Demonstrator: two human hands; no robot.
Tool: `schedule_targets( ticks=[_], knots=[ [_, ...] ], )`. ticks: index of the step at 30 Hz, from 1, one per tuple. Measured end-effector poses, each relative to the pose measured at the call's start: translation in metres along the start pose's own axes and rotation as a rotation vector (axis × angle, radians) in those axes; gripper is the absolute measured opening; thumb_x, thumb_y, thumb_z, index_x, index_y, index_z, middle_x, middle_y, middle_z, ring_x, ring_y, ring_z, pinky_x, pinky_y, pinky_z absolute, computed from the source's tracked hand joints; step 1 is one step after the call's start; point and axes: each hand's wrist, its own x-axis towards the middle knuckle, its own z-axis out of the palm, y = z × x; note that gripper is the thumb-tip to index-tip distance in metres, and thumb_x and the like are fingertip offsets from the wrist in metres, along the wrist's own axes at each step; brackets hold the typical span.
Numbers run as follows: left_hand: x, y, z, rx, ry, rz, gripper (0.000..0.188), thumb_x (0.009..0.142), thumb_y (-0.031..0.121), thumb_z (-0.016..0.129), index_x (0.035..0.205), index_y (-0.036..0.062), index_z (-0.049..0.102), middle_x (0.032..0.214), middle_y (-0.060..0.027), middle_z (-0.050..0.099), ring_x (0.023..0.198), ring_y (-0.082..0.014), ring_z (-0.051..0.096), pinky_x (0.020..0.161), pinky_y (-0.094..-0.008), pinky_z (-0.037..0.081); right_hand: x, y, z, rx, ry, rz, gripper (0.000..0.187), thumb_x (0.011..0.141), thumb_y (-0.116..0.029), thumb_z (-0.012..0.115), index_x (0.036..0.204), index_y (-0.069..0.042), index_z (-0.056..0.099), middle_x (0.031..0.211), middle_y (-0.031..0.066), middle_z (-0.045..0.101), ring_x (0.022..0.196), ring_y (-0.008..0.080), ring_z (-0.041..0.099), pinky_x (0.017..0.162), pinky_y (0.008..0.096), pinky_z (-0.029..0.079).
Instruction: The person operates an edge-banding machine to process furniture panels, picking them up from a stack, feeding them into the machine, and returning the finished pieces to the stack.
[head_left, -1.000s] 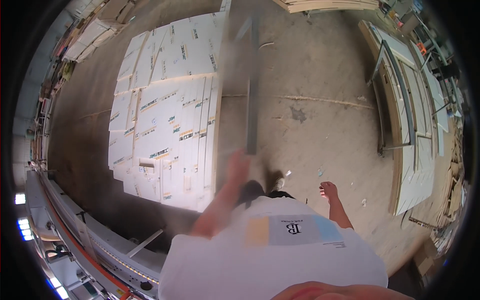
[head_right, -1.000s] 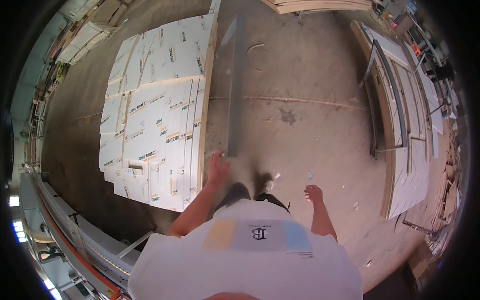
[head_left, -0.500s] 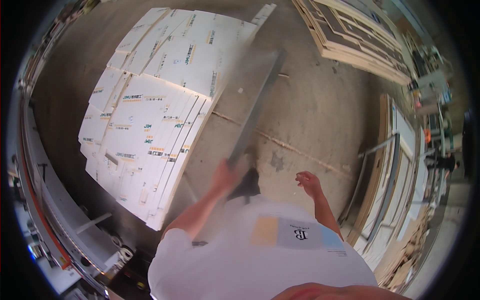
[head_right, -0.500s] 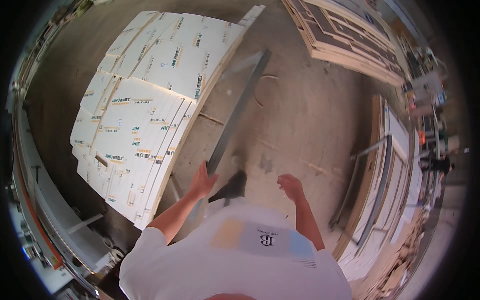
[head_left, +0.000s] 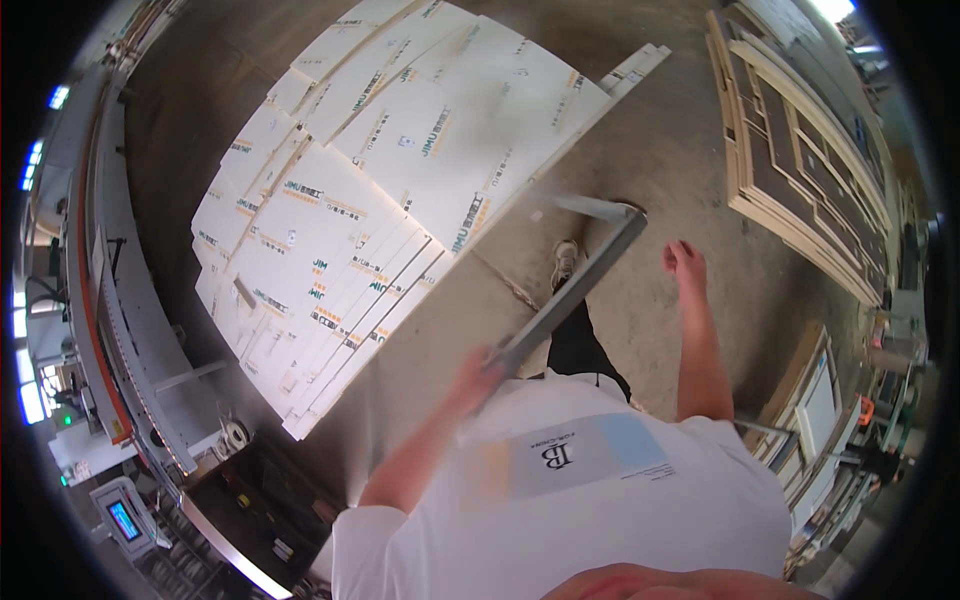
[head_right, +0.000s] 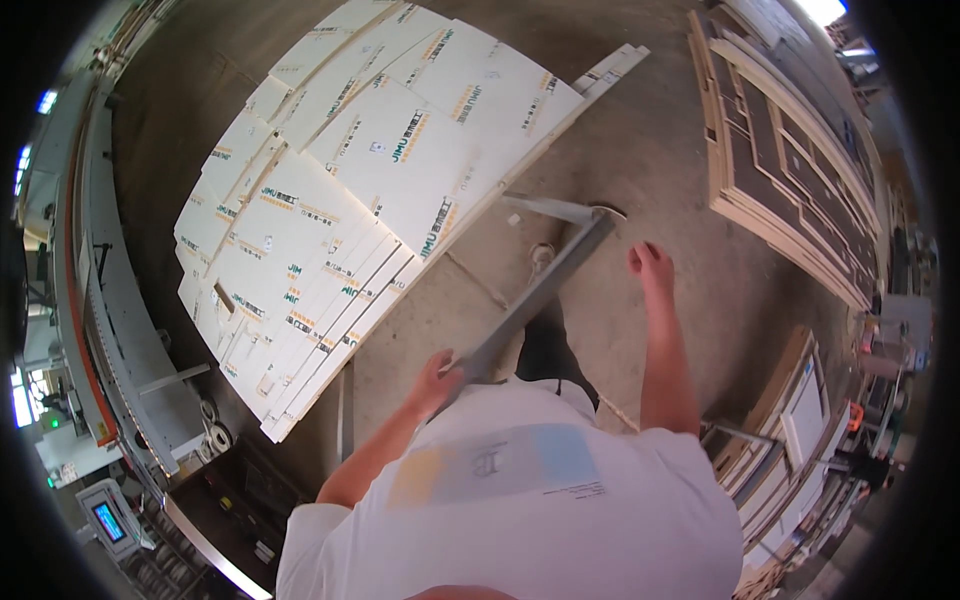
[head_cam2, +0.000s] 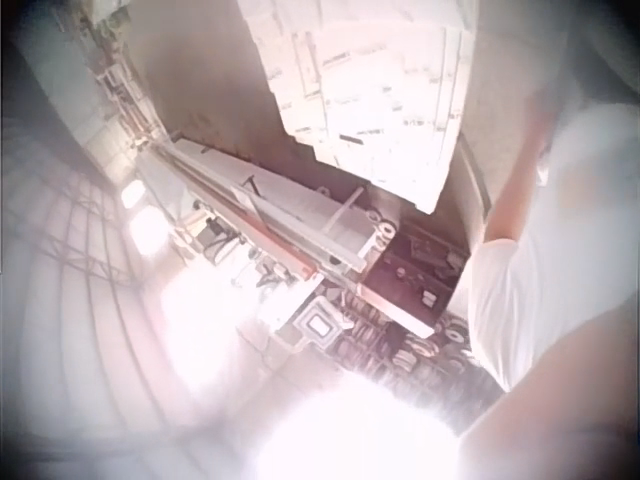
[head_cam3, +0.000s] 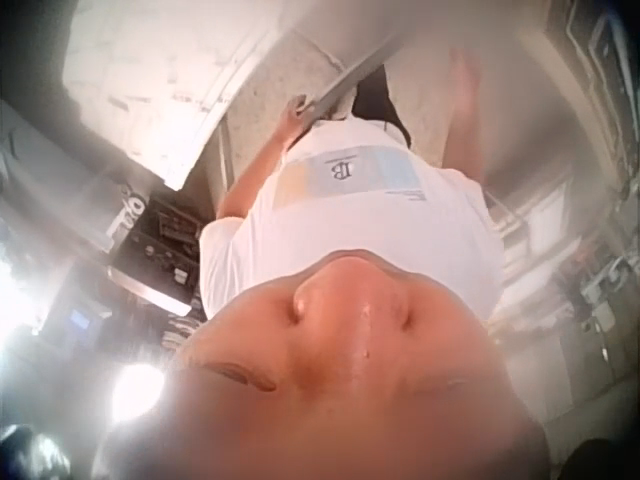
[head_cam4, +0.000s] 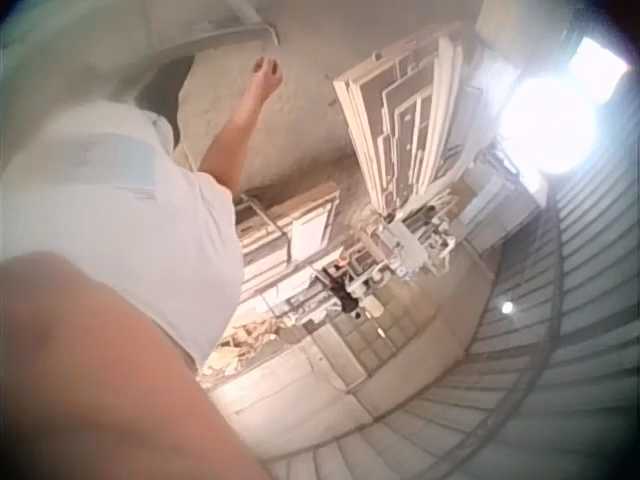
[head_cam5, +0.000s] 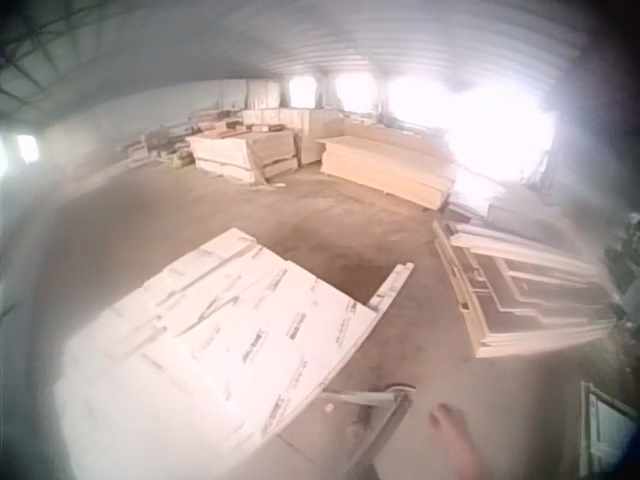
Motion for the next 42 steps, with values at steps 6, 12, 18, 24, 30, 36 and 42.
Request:
schedule_targets(
  ticks=[6,12,18,24,30,36,42],
  knots=[
    [0.129,0.086,0.029,-0.222,0.309,-0.253,0.039,0.096,0.023,0.064,0.129,0.0042,0.061,0.122,-0.0114,0.069,0.11,-0.0207,0.066,0.096,-0.0324,0.05,0.274,-0.027,0.145,-0.077,-0.319,0.17,0.03,0.095,-0.033,0.068,0.11,-0.006,0.067,0.095,0.0024,0.07,0.087,0.0143,0.068,0.077,0.0296,0.054],
    [0.285,0.181,0.033,-0.109,0.262,-0.401,0.041,0.096,0.034,0.061,0.13,0.0093,0.063,0.122,-0.0165,0.068,0.114,-0.0282,0.065,0.1,-0.0372,0.048,0.43,0.069,0.251,0.042,-0.327,0.621,0.047,0.096,-0.038,0.067,0.132,-0.01,0.056,0.134,0.0079,0.056,0.12,0.0232,0.058,0.103,0.0443,0.047],
    [0.447,0.171,0.033,-0.087,0.434,-0.199,0.043,0.093,0.029,0.066,0.126,0.0021,0.062,0.12,-0.0177,0.069,0.113,-0.0303,0.065,0.097,-0.038,0.05,0.437,0.06,0.318,0.288,-0.103,0.836,0.043,0.093,-0.034,0.068,0.128,-0.014,0.055,0.12,0.0059,0.059,0.107,0.0213,0.06,0.09,0.0395,0.054],
    [0.594,0.212,0.015,-0.283,0.505,-0.384,0.05,0.089,0.033,0.065,0.125,-0.0012,0.058,0.115,-0.0183,0.068,0.111,-0.0337,0.063,0.097,-0.0415,0.048,0.438,0.044,0.305,0.323,-0.082,0.886,0.04,0.093,-0.035,0.064,0.125,-0.013,0.055,0.117,0.0035,0.057,0.108,0.0226,0.058,0.092,0.0403,0.05],
    [0.639,0.215,0.037,-0.267,0.613,-0.572,0.051,0.088,0.037,0.064,0.125,0.0029,0.057,0.132,-0.0204,0.053,0.122,-0.036,0.054,0.103,-0.0469,0.044,0.429,0.05,0.302,0.37,-0.009,0.867,0.045,0.091,-0.041,0.062,0.125,-0.012,0.055,0.112,0.0001,0.058,0.102,0.0195,0.058,0.089,0.036,0.048],
    [0.635,0.214,0.052,-0.175,0.665,-0.39,0.051,0.088,0.034,0.065,0.129,0.0044,0.057,0.13,-0.0198,0.054,0.124,-0.0369,0.052,0.105,-0.0453,0.043,0.426,0.04,0.301,0.305,0.029,0.858,0.049,0.09,-0.042,0.061,0.129,-0.012,0.058,0.11,-0.0024,0.059,0.098,0.0161,0.057,0.087,0.0331,0.047],
    [0.638,0.206,0.049,-0.293,0.508,-0.328,0.039,0.086,0.019,0.065,0.118,-0.0001,0.057,0.109,-0.0205,0.064,0.105,-0.0322,0.063,0.092,-0.046,0.05,0.538,0.079,0.225,-0.532,-0.084,-0.073,0.045,0.09,-0.038,0.064,0.12,-0.006,0.064,0.12,0.0109,0.067,0.113,0.0243,0.062,0.093,0.0388,0.049]
  ],
)
